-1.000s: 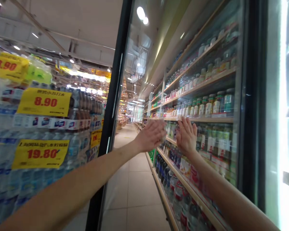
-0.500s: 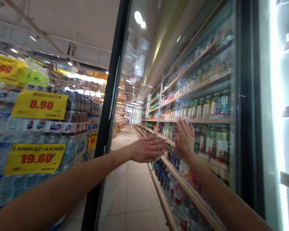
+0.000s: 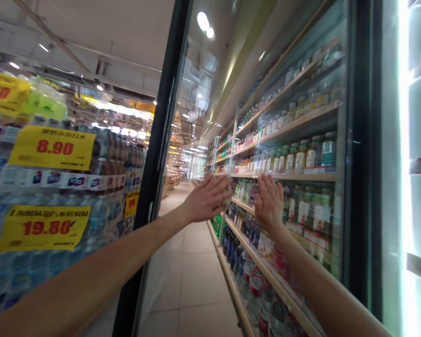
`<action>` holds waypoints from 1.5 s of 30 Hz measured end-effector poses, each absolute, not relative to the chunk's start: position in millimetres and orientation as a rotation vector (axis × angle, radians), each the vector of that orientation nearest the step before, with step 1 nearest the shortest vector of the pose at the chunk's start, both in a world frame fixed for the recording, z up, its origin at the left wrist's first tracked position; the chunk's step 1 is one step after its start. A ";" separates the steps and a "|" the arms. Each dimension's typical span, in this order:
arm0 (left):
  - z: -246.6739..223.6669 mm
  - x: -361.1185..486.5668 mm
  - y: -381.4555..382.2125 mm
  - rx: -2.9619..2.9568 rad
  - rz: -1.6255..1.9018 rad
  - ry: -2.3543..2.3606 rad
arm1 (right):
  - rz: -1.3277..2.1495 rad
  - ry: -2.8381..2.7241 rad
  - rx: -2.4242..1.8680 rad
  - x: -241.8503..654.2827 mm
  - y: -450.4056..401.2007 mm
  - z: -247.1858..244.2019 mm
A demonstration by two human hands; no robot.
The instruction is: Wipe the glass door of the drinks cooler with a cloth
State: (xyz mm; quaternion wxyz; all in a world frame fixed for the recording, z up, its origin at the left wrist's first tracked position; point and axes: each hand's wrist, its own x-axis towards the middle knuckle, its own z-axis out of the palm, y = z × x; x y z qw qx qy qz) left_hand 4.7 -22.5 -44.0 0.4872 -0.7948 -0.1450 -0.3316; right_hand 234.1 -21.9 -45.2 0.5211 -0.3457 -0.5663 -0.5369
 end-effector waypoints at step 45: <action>-89.8 -16.5 -23.4 -1.899 -0.830 -0.390 | -1.313 -1.343 -0.809 235.1 -24.3 -45.3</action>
